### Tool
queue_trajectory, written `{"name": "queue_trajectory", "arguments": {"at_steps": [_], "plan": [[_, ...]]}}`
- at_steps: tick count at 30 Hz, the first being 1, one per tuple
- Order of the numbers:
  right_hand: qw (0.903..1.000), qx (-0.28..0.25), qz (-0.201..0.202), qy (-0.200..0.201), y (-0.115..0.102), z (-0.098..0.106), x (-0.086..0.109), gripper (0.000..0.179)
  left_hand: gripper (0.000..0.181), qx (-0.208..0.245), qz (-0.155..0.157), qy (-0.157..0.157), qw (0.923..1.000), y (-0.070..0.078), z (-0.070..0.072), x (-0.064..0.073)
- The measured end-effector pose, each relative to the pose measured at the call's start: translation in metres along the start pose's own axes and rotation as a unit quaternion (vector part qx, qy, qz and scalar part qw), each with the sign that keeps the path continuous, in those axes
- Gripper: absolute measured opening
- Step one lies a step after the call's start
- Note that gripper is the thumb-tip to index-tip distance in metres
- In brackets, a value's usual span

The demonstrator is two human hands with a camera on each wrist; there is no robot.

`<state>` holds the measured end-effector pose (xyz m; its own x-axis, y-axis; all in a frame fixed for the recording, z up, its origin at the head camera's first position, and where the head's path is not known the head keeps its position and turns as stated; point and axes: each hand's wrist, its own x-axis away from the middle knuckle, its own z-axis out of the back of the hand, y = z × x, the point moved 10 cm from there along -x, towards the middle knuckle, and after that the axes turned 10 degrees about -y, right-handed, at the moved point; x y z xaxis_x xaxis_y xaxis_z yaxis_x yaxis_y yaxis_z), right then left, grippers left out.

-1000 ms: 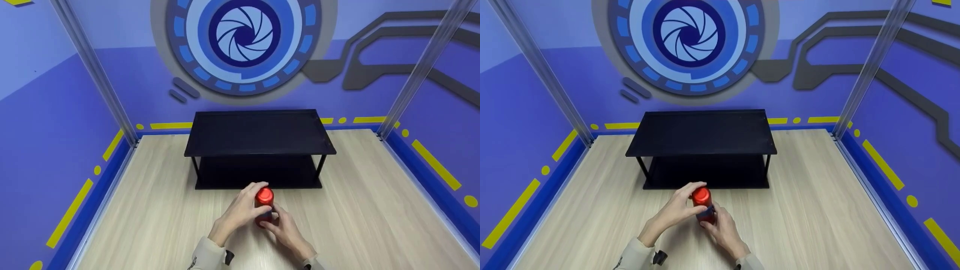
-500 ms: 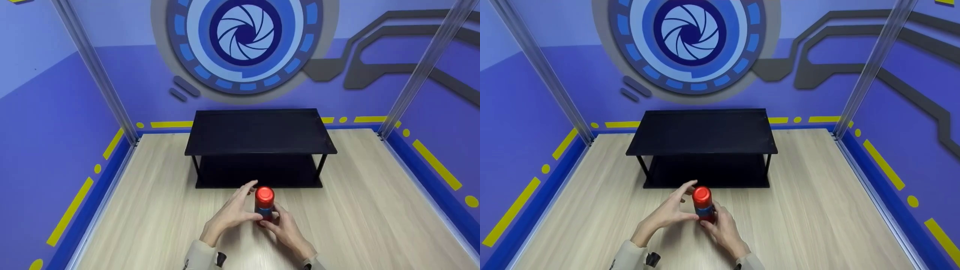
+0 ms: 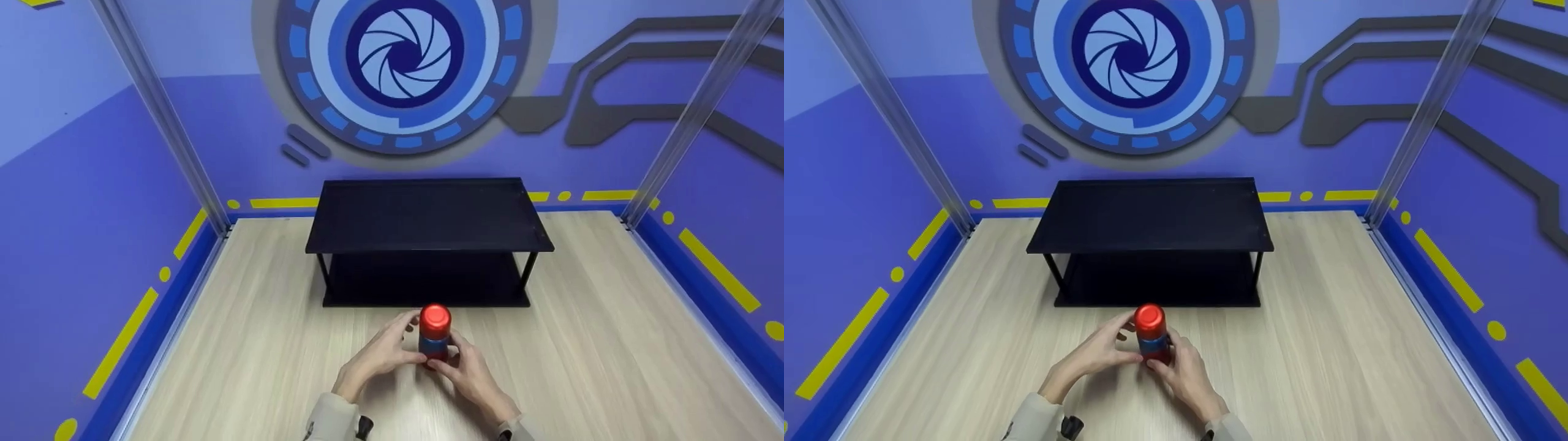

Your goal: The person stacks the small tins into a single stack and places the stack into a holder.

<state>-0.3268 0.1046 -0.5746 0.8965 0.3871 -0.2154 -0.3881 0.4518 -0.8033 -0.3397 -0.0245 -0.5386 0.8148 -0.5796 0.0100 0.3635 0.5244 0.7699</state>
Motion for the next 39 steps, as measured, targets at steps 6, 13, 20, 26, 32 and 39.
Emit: {"name": "queue_trajectory", "arguments": {"at_steps": [6,13,20,26,32,39], "plan": [[0.9998,-0.003,-0.005,-0.017,0.002,0.001,-0.003,0.060,0.076,0.019,0.035,-0.019,0.9990,-0.017,-0.014,-0.009],[0.9985,0.026,-0.025,-0.042,0.012,-0.003,-0.001,0.067,0.070,0.027,0.015,-0.016,0.9994,-0.023,-0.027,-0.016],[0.9959,0.051,-0.043,-0.061,0.015,-0.004,-0.002,0.060,0.063,0.025,0.000,-0.006,0.9997,-0.025,-0.034,-0.016],[0.9950,0.063,-0.049,-0.059,0.014,-0.003,-0.003,0.056,0.063,0.028,0.009,-0.003,0.9995,-0.026,-0.036,-0.018],[0.9946,0.062,-0.055,-0.062,0.014,-0.004,-0.003,0.056,0.063,0.031,0.019,-0.002,0.9993,-0.027,-0.037,-0.017],[0.9949,0.063,-0.057,-0.054,0.013,-0.003,-0.002,0.057,0.061,0.036,0.021,-0.001,0.9991,-0.026,-0.037,-0.017]]}}
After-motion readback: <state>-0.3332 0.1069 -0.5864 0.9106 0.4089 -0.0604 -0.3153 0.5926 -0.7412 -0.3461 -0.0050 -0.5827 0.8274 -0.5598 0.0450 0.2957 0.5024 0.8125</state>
